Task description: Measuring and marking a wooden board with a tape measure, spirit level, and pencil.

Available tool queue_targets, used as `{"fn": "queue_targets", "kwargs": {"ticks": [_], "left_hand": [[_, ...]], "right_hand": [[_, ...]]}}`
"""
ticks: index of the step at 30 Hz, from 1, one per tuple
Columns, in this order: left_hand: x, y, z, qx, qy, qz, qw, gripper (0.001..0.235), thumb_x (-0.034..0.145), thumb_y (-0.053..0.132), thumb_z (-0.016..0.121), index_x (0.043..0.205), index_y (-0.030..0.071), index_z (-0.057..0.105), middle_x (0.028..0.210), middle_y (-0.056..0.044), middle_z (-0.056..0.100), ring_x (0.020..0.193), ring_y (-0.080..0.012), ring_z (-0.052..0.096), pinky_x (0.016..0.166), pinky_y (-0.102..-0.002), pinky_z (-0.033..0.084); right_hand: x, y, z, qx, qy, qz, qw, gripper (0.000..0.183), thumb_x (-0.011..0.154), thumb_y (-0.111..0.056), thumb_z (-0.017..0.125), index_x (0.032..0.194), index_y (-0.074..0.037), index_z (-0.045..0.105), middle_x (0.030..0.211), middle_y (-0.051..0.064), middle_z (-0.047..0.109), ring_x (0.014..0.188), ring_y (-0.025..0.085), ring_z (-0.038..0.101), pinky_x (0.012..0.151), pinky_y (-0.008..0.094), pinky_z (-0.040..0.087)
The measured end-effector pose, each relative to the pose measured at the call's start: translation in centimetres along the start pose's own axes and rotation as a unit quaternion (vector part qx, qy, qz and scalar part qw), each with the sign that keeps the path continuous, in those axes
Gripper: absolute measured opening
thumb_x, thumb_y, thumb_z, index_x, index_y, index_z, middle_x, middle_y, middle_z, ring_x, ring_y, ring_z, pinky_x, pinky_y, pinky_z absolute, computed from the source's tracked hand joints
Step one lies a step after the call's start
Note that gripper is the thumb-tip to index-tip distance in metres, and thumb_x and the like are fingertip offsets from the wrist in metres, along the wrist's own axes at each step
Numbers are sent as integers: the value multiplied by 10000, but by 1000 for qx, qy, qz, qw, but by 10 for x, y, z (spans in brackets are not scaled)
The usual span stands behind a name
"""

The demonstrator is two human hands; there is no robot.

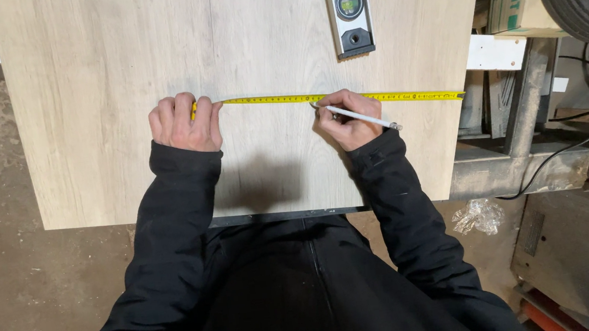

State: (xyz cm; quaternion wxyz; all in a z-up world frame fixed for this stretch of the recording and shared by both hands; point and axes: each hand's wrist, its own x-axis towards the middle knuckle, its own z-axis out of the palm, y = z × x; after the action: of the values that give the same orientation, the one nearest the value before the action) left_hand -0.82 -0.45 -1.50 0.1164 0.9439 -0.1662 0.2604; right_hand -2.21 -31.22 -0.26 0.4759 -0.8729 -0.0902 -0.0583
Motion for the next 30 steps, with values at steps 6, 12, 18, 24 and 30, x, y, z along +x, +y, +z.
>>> {"fn": "queue_targets", "kwargs": {"ticks": [6, 12, 18, 24, 30], "left_hand": [[1, -1, -2, 5, -5, 1, 1000, 163, 959, 172, 836, 956, 102, 689, 984, -58, 565, 928, -259, 524, 832, -390, 395], [2, 1, -4, -1, 1, 0, 1000, 171, 953, 176, 837, 948, 108, 680, 982, -55, 559, 925, -259, 521, 837, -392, 397], [2, -1, -4, -5, 7, 6, 1000, 169, 950, 174, 830, 932, 110, 675, 974, -53, 554, 920, -260, 520, 822, -391, 391], [0, -1, -3, -10, 3, 5, 1000, 167, 967, 176, 823, 924, 110, 676, 968, -50, 558, 910, -252, 515, 821, -384, 392], [-1, 0, -4, -14, 4, 1, 1000, 162, 974, 178, 815, 919, 114, 677, 965, -48, 558, 916, -250, 519, 822, -386, 392]], "right_hand": [[-4, 0, -1, 13, 8, -8, 1000, 102, 927, -61, 741, 980, 21, 712, 845, 106, 763, 662, 109, 682, 616, 237, 549], [-19, 2, -3, 88, 179, 19, 980, 121, 1055, 0, 589, 1152, 40, 650, 917, 131, 738, 763, 148, 701, 732, 280, 601], [-32, 9, -29, -256, 205, -91, 940, 221, 1011, 69, 650, 1220, -2, 666, 1000, 194, 692, 935, 324, 666, 849, 385, 563], [-39, 25, -67, -322, 173, -95, 926, 289, 939, 44, 728, 1214, -15, 661, 1045, 190, 640, 1026, 384, 574, 976, 456, 443], [-27, 41, -85, -242, 131, -72, 959, 174, 927, 90, 704, 1021, -31, 623, 974, 168, 612, 981, 364, 584, 904, 419, 479]]}}
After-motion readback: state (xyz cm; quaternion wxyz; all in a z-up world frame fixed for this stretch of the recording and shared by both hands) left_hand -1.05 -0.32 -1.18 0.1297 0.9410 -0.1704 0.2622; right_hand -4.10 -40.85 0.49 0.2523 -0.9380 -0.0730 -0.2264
